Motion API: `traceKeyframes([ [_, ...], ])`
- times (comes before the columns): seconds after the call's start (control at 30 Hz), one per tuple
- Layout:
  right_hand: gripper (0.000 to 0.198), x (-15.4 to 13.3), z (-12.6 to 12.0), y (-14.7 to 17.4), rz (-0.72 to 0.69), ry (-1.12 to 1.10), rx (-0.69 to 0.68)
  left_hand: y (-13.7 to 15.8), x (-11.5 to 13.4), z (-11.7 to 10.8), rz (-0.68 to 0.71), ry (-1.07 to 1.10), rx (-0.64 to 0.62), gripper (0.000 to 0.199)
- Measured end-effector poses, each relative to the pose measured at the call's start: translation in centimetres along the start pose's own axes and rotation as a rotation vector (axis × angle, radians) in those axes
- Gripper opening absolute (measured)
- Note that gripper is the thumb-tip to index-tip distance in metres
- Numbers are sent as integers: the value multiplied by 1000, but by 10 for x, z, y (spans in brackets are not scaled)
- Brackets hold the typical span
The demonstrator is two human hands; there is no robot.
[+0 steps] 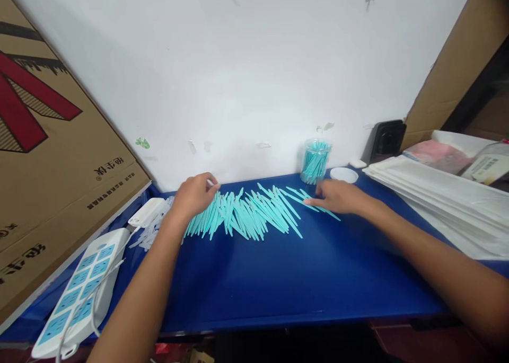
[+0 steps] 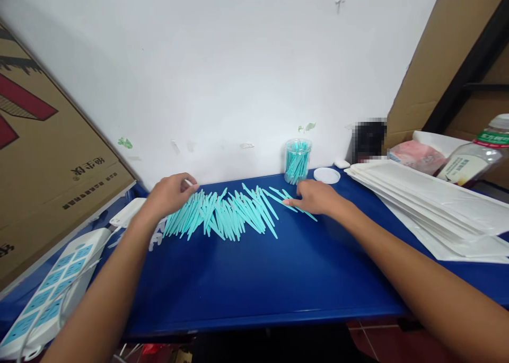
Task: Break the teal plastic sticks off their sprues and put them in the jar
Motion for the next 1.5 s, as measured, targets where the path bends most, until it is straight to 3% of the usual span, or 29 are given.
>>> traceKeyframes([
  [0.17,50,-5,17,-3,23,-74,-25,-7,-91,-10,-283,-328,-218,41],
  [0.3,44,-10,21,-3,38,-85,-35,1,-151,-5,-392,-306,-282,52],
  [0.4,43,-12,24,-3,54,-70,-30,9,-171,3,-397,-232,-370,60],
  [0.5,41,-16,25,-2,47,-51,34,15,-174,4,-383,-232,-381,69],
  [0.6,46,-22,26,0,27,-38,87,27,-168,0,-362,-343,-254,78],
  [0.77,48,-26,26,1,21,-53,111,79,-151,14,-301,-462,-106,85],
  [0.93,48,-25,27,-1,36,-42,129,117,-155,33,-324,-481,-88,81],
  [1.07,49,-29,27,-1,47,-18,119,115,-143,32,-201,-563,14,76],
  [1.2,46,-34,27,-1,49,-7,81,110,-131,29,-118,-510,88,64],
  [1.5,39,-45,30,-5,63,35,30,109,-123,31,-133,-483,9,54],
])
Point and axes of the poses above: each hand's wrist, its own y-axis away from the middle knuckle, its own z-axis out of the palm, x = y × z, the point moved 6 cm from there along -y, towards the middle knuckle, and after that the axes turned 5 degrees about x, right-handed, at the moved point
